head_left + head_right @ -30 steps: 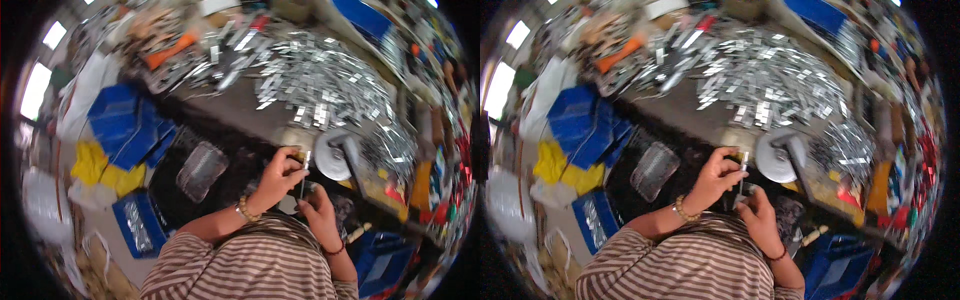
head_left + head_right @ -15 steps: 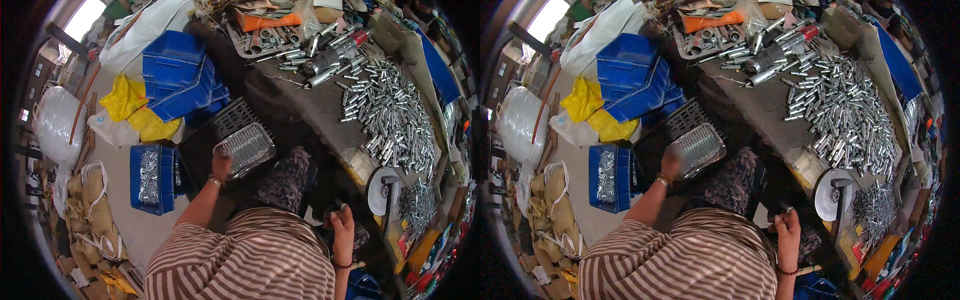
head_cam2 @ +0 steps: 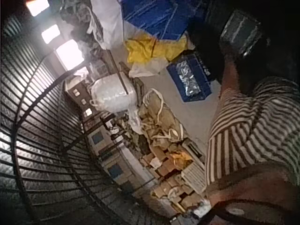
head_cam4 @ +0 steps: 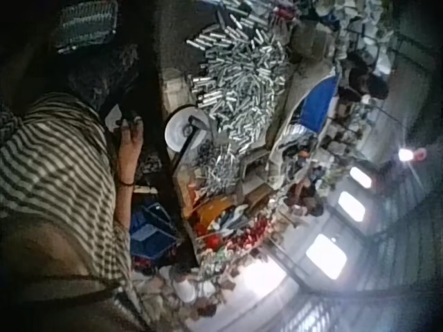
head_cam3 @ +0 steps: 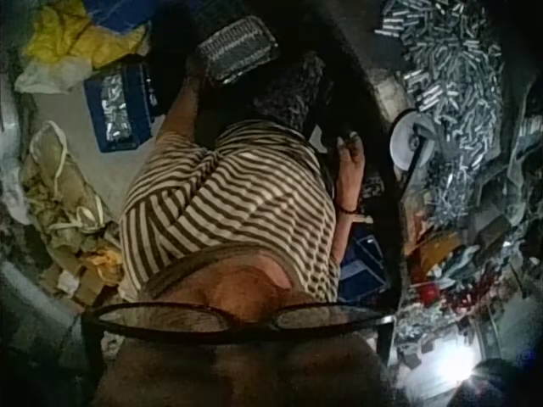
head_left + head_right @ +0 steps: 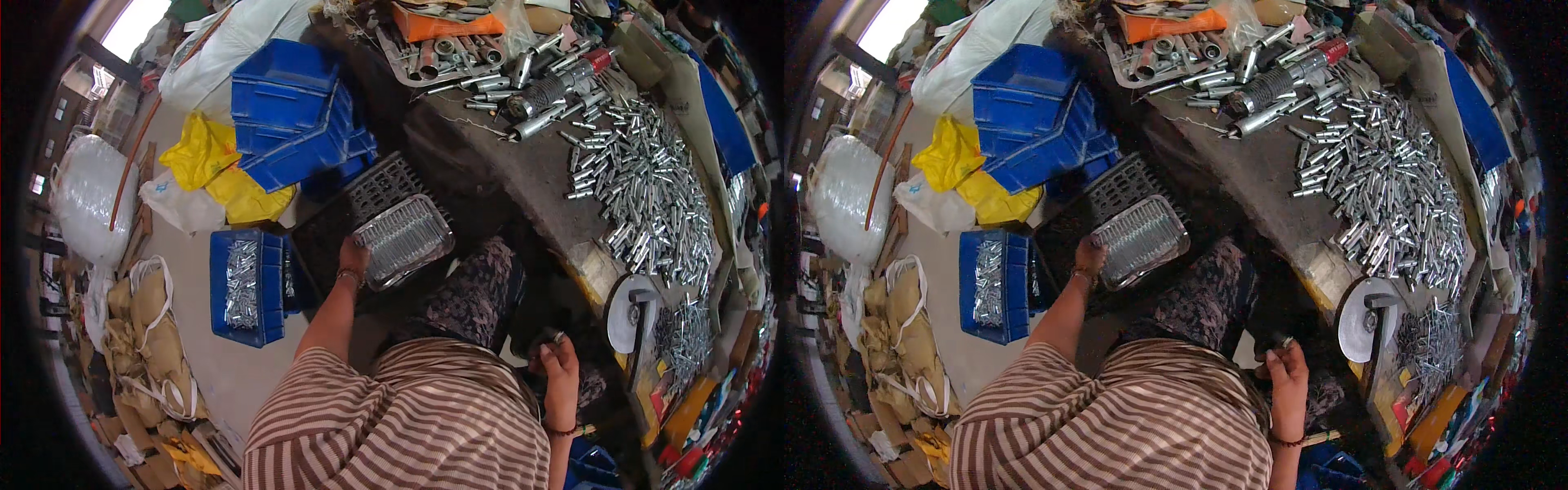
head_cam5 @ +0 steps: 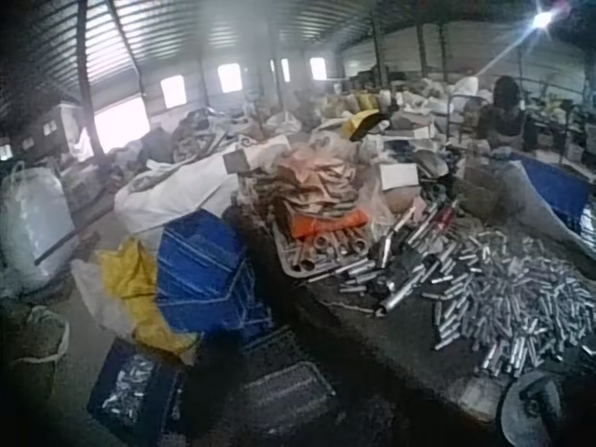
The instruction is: The person assembles metal expansion anchors by inserting metal pins into metal sleeves, tapping them with a hammer on a metal plate, and placing the finished anchors into a tray.
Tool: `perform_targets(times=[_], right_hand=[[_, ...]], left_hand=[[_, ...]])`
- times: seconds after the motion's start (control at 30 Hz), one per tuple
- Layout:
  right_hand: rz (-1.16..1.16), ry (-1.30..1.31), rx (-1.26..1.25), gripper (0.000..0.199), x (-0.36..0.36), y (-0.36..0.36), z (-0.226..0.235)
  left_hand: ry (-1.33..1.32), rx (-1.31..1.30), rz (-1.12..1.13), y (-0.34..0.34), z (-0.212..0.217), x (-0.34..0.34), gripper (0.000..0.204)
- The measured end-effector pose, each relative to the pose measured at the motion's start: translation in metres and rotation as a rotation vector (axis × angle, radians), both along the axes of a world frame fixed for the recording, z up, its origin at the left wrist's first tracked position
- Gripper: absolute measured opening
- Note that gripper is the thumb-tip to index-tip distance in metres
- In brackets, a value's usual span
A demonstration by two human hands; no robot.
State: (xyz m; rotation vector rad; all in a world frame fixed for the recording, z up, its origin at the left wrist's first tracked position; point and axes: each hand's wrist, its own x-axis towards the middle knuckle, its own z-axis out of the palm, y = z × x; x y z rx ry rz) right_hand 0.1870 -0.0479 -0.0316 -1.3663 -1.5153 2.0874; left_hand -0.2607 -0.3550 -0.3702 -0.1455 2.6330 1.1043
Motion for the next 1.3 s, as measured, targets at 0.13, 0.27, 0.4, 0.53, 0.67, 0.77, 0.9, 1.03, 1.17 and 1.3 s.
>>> perform_targets(times=[0.13,0.27,0.4,0.53,0.67,0.77,0.9,1.03,1.17,1.3], right_hand=[[0.005,0.009,-0.021,0.029,-0.003,0.005,-0.005],[-0.079,-0.002,0.018,0.027,0.008,0.002,-0.007],[-0.068,-0.055,0.004,0.022,0.003,0.003,-0.015],[-0.036,0.088,-0.037,0.017,0.004,0.001,-0.026],[-0.016,0.091,0.044,0.017,0.011,-0.002,-0.028],[-0.025,0.143,0.071,0.019,0.017,-0.003,-0.022],[-0.059,0.118,0.085,0.023,0.03,-0.002,-0.021],[-0.127,0.089,0.116,0.029,0.045,-0.002,-0.012],[-0.097,0.094,0.16,0.028,0.056,-0.002,-0.012],[-0.105,0.079,0.387,0.026,0.07,0.005,0.033]], left_hand=[[-0.096,-0.009,0.013,0.019,0.045,0.017,0.041],[0.049,0.027,0.0,0.075,0.099,0.021,0.028],[0.394,0.105,-0.081,0.096,0.158,0.028,0.019],[0.306,0.489,-0.162,0.158,0.218,0.025,0.02],[0.369,0.66,-0.62,0.27,0.348,0.114,0.016],[0.347,0.738,-0.943,0.323,0.384,0.166,0.022],[0.389,0.469,-1.196,0.38,0.391,0.202,0.043],[0.485,0.355,-1.225,0.405,0.381,0.212,0.054],[0.245,0.435,-1.197,0.406,0.385,0.206,0.052],[0.067,0.538,-1.099,0.403,0.382,0.199,0.04]])
